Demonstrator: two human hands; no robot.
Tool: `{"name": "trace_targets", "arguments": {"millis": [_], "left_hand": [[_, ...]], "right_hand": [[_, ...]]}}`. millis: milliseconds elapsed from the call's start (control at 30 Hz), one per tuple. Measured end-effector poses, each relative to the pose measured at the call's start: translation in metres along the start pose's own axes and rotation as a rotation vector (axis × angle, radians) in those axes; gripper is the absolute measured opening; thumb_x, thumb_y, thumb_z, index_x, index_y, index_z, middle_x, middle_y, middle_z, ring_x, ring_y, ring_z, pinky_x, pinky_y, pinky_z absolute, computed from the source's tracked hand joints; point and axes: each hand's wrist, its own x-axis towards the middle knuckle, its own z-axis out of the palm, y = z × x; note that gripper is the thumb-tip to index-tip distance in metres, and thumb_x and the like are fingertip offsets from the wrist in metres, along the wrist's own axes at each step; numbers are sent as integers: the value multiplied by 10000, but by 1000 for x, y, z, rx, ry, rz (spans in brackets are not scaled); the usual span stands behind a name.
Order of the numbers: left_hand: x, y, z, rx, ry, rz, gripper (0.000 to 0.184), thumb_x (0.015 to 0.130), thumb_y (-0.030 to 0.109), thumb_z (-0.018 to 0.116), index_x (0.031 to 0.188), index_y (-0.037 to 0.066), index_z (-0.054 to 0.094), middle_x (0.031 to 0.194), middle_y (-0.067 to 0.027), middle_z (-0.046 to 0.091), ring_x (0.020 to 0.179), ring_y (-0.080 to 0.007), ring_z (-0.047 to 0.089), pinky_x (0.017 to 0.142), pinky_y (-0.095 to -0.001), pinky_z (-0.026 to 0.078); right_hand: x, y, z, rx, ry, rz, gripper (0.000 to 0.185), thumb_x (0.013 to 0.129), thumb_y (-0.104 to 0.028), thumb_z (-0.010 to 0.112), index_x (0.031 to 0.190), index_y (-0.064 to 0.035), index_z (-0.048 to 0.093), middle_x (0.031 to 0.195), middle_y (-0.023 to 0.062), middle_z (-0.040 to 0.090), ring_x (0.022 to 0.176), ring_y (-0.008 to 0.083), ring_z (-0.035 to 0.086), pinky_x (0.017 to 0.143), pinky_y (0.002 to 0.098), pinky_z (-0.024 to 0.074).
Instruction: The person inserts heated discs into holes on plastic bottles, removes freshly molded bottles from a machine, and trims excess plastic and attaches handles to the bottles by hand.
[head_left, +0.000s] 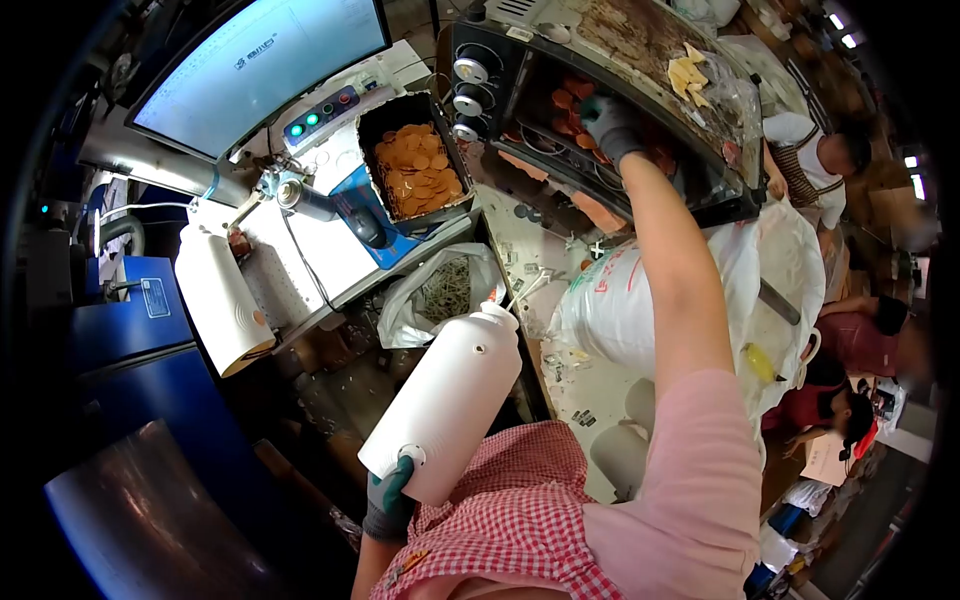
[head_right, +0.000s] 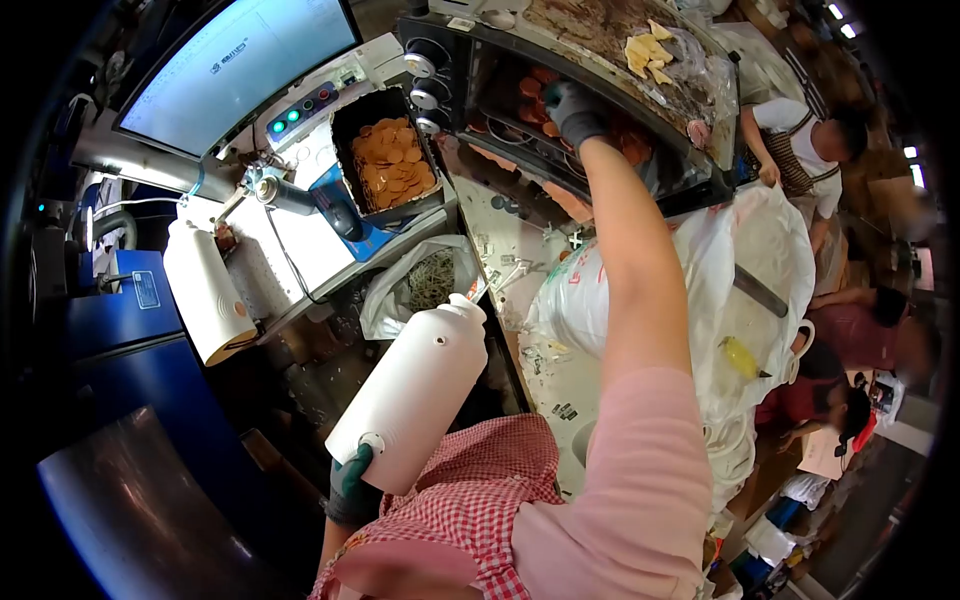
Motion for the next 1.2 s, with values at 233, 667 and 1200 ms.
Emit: {"name": "trace_targets", "arguments": {"millis": [233, 667, 1200], "left_hand": [[15, 6, 15, 128, -11, 66, 411, 959, 193, 585, 1297, -28, 512, 1190, -117, 612, 1058, -202, 597, 901, -338, 482], [42, 41, 0, 311, -271, 312, 421, 960, 215, 592, 1284, -44, 521, 1176, -122, 624, 1070, -207, 599, 915, -334, 474], [1, 81, -71, 289, -294, 300, 180, 911, 116, 665, 1026, -20, 686, 850, -21, 670, 731, -102, 597, 660, -250, 474]], "right_hand": [[-59, -19, -22, 1394, 1, 612, 121, 857, -125, 717, 925, -43, 660, 805, 75, 685, 640, 141, 630, 565, 256, 509], [-255, -161, -125, 2173, -239, 566, 287, 927, -34, 600, 1214, -29, 609, 958, 65, 682, 732, 144, 677, 634, 236, 592], [-419, -362, -149, 1893, -162, 788, 129, 912, -103, 660, 834, -90, 558, 759, 48, 639, 579, 66, 560, 514, 166, 451]]}}
